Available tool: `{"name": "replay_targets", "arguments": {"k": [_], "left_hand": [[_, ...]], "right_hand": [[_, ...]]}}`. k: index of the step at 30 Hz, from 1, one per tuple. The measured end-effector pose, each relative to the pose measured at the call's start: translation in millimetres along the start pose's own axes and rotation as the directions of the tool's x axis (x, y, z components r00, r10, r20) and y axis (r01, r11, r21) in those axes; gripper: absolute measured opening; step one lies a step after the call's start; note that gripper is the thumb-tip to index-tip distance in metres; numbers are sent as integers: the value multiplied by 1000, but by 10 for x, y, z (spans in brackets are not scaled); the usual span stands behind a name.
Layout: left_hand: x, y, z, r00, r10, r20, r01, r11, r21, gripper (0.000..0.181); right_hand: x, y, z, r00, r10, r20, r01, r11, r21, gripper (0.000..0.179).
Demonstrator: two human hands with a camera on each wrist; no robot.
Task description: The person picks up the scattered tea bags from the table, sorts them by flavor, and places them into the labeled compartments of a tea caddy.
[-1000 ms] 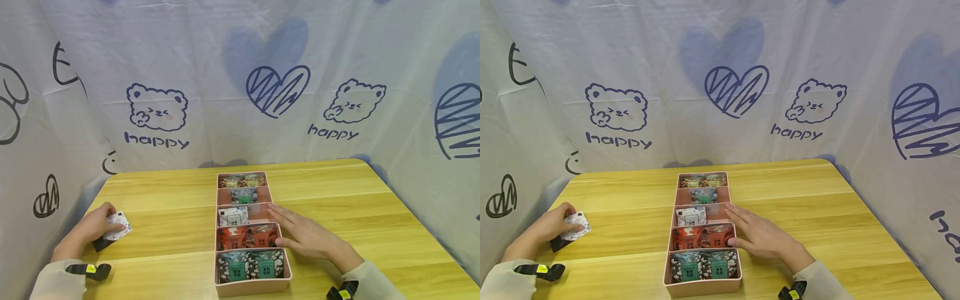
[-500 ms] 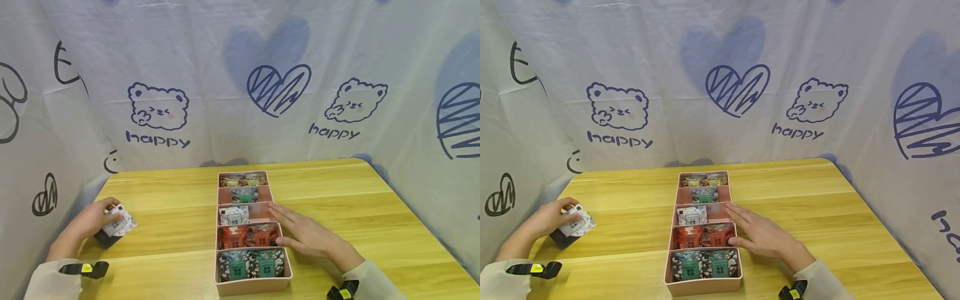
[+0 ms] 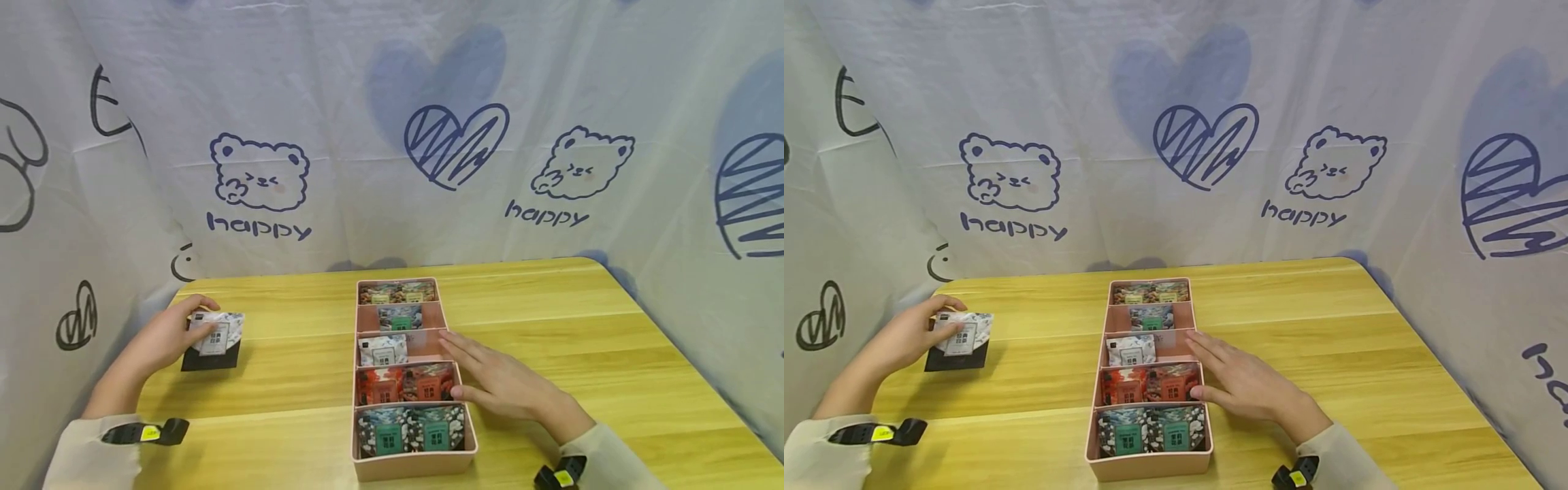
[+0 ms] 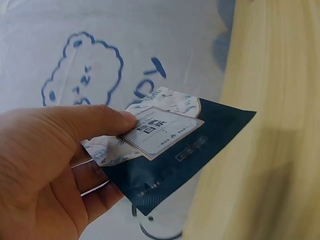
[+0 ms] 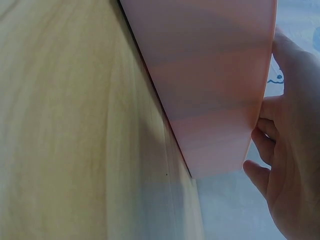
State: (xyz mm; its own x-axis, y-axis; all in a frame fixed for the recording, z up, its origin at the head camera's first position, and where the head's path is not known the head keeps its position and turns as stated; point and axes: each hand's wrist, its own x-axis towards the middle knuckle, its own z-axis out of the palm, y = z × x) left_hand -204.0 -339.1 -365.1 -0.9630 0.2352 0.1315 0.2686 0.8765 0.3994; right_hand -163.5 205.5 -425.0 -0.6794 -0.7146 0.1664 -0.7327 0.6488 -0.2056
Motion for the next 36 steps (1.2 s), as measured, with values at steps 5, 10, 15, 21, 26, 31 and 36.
{"name": "replay_targets", "arguments": {"k": [5, 10, 15, 21, 26, 31, 36], "left_hand": [[41, 214, -36, 1000, 7, -1, -7, 1000, 13, 29], [91, 405, -51, 1000, 17, -21, -17, 1000, -6, 28], [126, 582, -47, 999, 33, -34, -34, 999, -40, 28], [174, 742, -19, 997, 63, -44, -67, 995, -80, 27], [231, 856, 12, 993, 100, -64, -106, 990, -97, 24], [300, 987, 50, 990, 124, -68, -131, 984, -122, 21], [373, 1106, 115, 986, 153, -65, -161, 975, -152, 21]], "right_hand": [[2, -2, -5, 1000, 9, 13, -10, 1000, 11, 74], [6, 2, -6, 1000, 12, 16, -12, 1000, 14, 74], [11, 6, 3, 1000, 7, 11, -7, 1000, 10, 75], [12, 9, 6, 1000, 2, 7, -2, 1000, 7, 75], [14, 7, 7, 1000, 5, 11, -5, 1000, 2, 75], [13, 9, 12, 1000, 7, 6, -7, 1000, 5, 75], [13, 18, 33, 1000, 5, -3, -5, 1000, 2, 75]]}}
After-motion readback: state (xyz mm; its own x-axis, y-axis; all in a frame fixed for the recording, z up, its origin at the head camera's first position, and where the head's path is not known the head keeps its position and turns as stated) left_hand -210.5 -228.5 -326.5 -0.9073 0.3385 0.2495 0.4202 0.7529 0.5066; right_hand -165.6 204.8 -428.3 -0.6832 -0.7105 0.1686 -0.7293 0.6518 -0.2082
